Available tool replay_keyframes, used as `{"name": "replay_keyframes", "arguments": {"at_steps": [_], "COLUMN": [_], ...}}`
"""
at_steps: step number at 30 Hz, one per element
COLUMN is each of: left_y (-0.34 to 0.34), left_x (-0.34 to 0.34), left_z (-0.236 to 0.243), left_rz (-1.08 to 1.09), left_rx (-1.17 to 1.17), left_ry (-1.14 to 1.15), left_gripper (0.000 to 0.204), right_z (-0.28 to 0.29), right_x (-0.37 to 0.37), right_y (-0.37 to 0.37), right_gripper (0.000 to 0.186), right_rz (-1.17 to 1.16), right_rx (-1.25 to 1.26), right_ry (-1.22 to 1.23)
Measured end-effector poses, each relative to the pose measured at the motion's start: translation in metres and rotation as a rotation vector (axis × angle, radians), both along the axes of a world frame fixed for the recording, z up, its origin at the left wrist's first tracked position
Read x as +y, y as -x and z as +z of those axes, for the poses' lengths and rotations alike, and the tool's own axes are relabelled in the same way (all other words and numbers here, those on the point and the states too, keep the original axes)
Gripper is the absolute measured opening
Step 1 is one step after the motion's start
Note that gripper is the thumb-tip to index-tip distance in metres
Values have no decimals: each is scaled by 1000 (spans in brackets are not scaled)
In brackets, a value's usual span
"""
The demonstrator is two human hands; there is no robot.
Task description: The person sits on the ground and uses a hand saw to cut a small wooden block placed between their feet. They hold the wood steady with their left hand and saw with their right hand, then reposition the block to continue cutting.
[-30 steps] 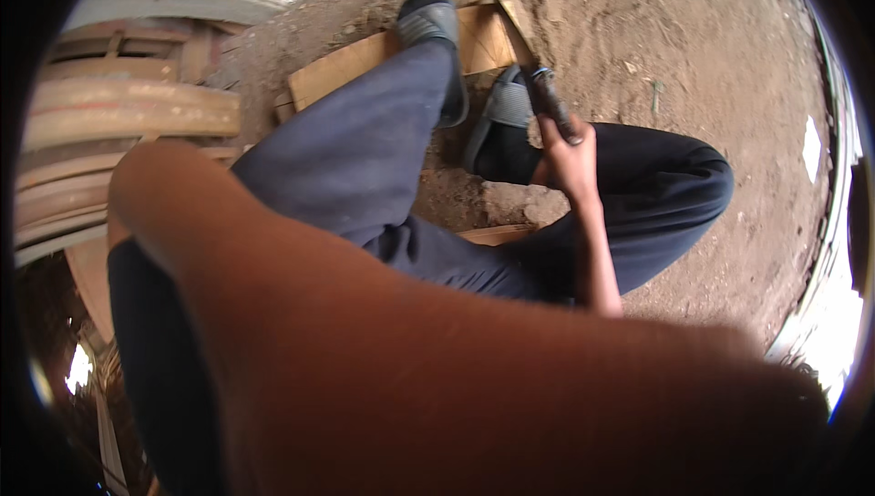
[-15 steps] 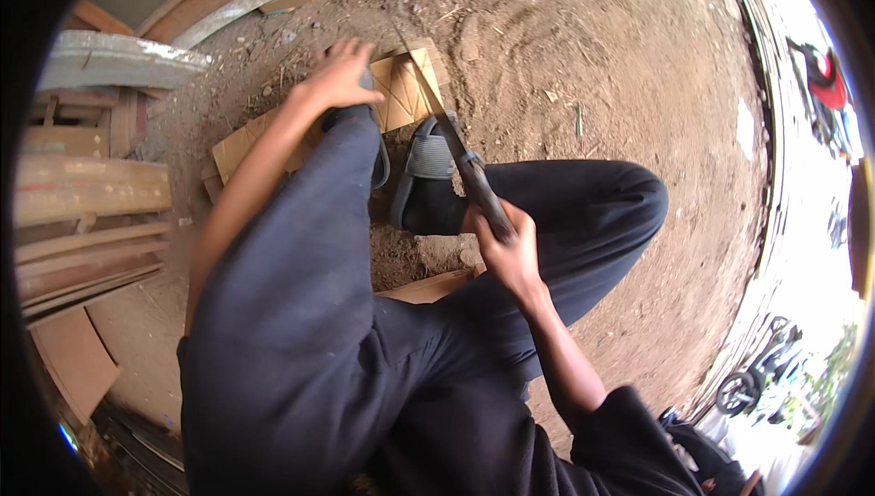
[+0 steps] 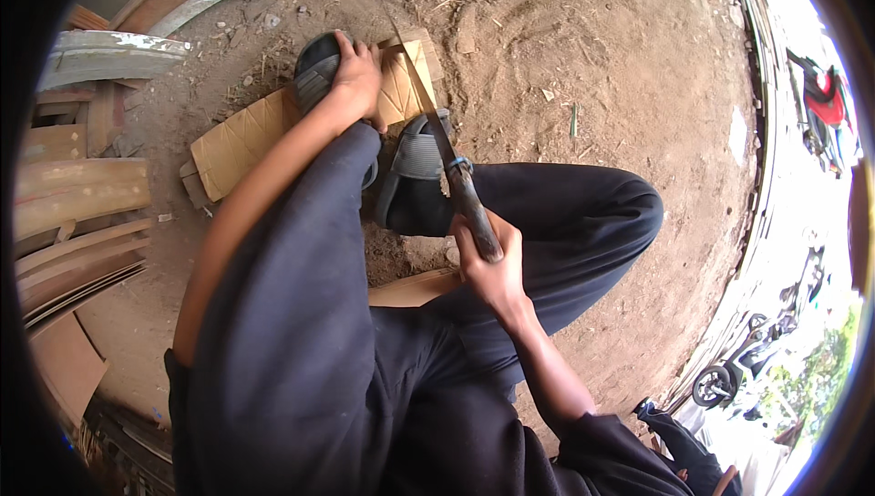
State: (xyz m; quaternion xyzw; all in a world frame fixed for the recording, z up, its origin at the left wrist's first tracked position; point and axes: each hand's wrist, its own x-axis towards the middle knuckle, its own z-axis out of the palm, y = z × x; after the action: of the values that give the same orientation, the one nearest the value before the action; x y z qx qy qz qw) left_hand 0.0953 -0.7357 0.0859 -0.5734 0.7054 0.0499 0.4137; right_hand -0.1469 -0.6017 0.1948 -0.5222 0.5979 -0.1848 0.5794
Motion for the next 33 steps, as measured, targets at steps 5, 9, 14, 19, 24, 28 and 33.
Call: {"name": "replay_keyframes", "arguments": {"at_steps": [5, 9, 14, 19, 24, 28, 33], "left_y": [-32, -25, -15, -31, -33, -38, -27], "left_x": [11, 17, 14, 27, 19, 22, 14], "left_z": [-8, 4, -1, -24, -25, -23, -37], "left_rz": [163, 124, 132, 253, 284, 304, 219], "left_rx": [333, 357, 178, 433, 462, 402, 325], "left_ry": [221, 188, -42, 71, 12, -10, -2], "left_gripper": [114, 114, 141, 152, 151, 149, 151], "right_z": [15, -6, -5, 12, 1, 8, -43], "right_x": [-4, -2, -1, -2, 11, 20, -57], "right_y": [-11, 8, -6, -12, -3, 14, -37], "right_gripper": [16, 20, 19, 18, 15, 11, 23], "right_rz": [35, -1, -63, 16, -5, -17, 2], "right_rx": [19, -46, -55, 45, 37, -47, -16], "right_ry": [31, 123, 62, 120, 81, 151, 129]}}
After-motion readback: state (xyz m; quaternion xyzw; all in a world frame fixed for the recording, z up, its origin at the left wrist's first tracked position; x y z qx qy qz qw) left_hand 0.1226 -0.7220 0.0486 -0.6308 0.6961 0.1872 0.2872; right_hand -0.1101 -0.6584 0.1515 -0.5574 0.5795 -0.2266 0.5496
